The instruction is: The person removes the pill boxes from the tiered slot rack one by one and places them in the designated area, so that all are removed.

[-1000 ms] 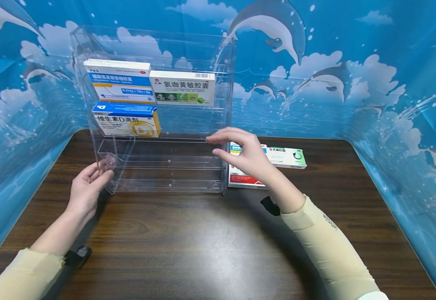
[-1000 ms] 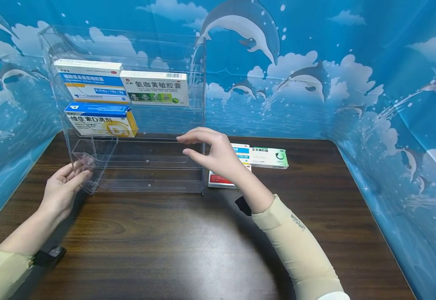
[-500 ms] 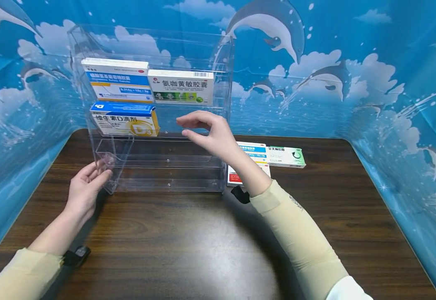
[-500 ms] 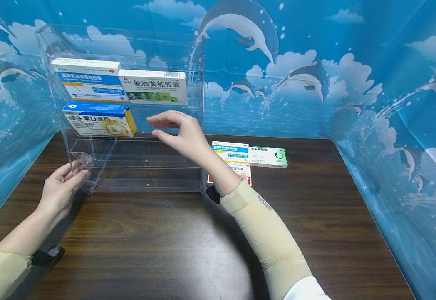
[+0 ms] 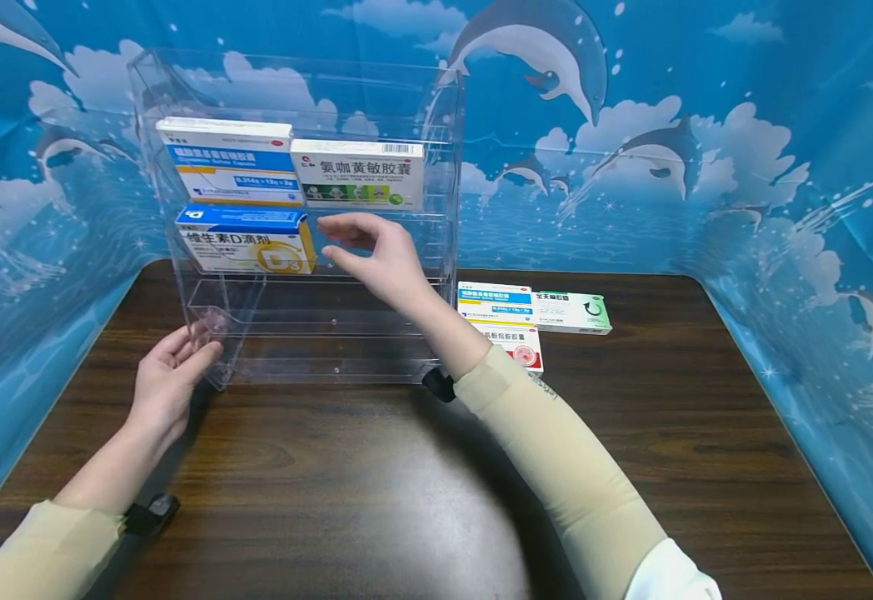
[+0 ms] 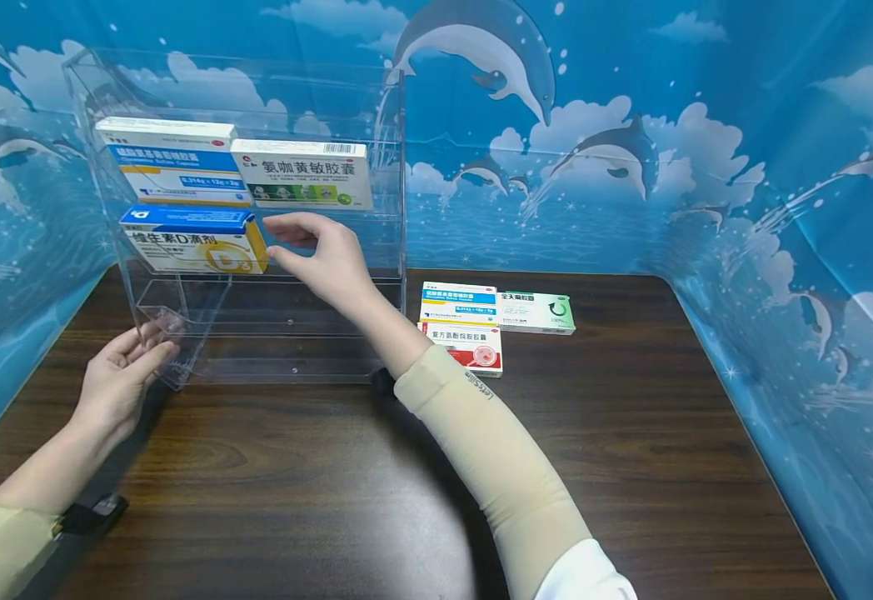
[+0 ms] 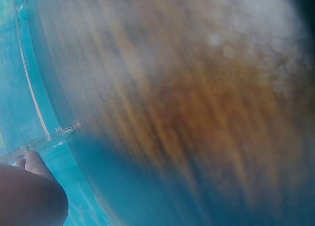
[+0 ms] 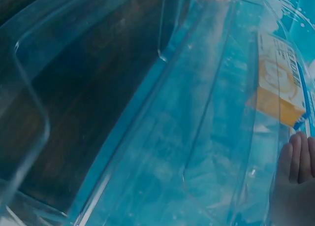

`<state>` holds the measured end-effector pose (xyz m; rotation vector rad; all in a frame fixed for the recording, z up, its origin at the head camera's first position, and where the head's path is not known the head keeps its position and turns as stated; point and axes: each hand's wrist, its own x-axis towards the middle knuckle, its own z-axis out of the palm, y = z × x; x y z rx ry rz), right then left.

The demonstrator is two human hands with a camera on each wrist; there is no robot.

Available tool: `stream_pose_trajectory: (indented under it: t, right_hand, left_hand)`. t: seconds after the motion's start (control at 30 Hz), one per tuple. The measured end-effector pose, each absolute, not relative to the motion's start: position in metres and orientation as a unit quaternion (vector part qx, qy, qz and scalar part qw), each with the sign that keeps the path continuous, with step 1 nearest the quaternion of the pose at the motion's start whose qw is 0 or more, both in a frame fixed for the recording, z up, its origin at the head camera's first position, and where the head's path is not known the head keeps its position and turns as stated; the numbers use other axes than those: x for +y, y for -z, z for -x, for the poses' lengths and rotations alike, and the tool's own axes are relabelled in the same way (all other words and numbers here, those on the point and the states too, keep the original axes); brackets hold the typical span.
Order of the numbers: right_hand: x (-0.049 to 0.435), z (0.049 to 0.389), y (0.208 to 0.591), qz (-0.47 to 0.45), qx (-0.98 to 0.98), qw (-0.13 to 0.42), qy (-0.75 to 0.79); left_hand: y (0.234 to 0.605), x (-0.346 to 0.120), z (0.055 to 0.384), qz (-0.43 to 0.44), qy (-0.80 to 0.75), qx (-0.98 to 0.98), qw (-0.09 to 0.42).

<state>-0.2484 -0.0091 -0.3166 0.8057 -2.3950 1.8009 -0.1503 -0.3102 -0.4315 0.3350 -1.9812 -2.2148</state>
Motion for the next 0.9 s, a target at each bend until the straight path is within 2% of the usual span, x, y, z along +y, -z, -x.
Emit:
stream_pose_trajectory:
  t: [0.33,0.57,0.9]
  right_hand:
    - [-0.026,0.248,0.318,-0.242,-0.764,0.056,-0.596]
    - [-0.035,0.248,0.316,-0.24,-0.774,0.051,-0.584]
    - [-0.043,0.246,0.315,-0.238,-0.8,0.079,-0.545]
  left_hand:
    - [0.432,-0.311,0.147,-0.099,0.737,-0.665,0.074]
    - [0.433,-0.311,0.147,-0.109,0.737,-0.663,0.071]
    - [0.433,-0.311,0.148,-0.106,0.737,-0.663,0.076]
